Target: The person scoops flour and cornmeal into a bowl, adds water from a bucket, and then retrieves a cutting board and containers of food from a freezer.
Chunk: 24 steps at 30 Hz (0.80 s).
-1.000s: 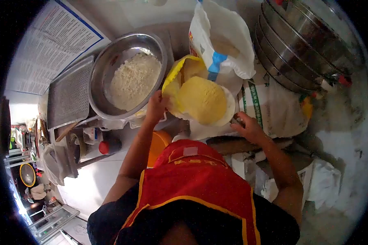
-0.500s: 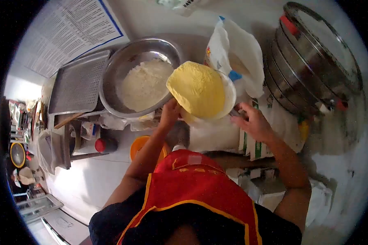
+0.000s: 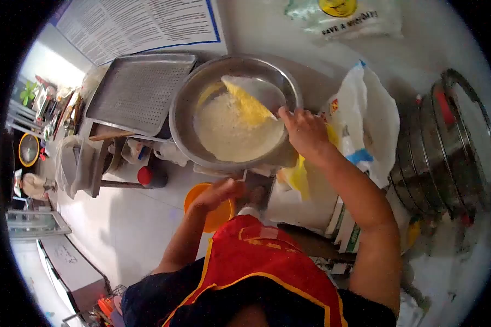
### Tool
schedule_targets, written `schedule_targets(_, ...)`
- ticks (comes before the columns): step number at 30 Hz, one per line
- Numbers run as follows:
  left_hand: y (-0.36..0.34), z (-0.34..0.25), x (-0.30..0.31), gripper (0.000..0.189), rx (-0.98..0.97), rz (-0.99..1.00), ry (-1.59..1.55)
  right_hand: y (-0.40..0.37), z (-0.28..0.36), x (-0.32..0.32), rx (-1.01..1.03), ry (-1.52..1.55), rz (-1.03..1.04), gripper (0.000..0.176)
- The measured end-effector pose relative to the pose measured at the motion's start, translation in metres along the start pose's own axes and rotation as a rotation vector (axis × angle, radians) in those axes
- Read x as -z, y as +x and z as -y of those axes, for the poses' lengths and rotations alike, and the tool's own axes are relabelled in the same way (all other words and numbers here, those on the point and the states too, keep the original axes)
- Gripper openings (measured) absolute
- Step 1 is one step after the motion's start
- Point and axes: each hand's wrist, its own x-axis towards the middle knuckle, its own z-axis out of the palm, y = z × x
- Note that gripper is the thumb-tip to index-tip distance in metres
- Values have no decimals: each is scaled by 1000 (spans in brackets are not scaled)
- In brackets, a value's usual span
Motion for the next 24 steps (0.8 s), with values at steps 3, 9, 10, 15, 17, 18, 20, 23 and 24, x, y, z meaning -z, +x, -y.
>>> schedule_targets(3, -1, 10, 37, 53, -147, -337, -399, 16, 1, -4, 87, -36, -104, 30)
schedule_targets(9, 19, -27, 54, 36, -196, -628, -633, 25, -7, -10, 58, 4, -126, 30)
schedule_targets(10, 21, -29, 57, 32, -167, -654, -601, 24, -7, -13, 37, 34, -108, 30)
schedule_targets(15, 27, -5, 80, 14, -112, -652, -565, 14, -6, -29, -284, 467, -158, 30)
schedule_targets(17, 26, -7, 80, 12, -83, -681, -515, 11, -10, -22, -424, 689, -70, 29)
schedule_targets(18, 26, -10, 77, 11, -68, -697, -495, 8, -15, -18, -466, 772, -28, 29)
schedule_targets(20, 26, -17, 71, 10, -85, -688, -512, 1, -17, -9, -486, 785, -29, 27)
schedule_targets(23, 25, -20, 68, 9, -127, -713, -503, -9, -4, -5, -360, 521, -198, 26)
schedule_targets(24, 23, -20, 68, 9, -140, -731, -496, -12, 1, -6, -283, 390, -281, 27)
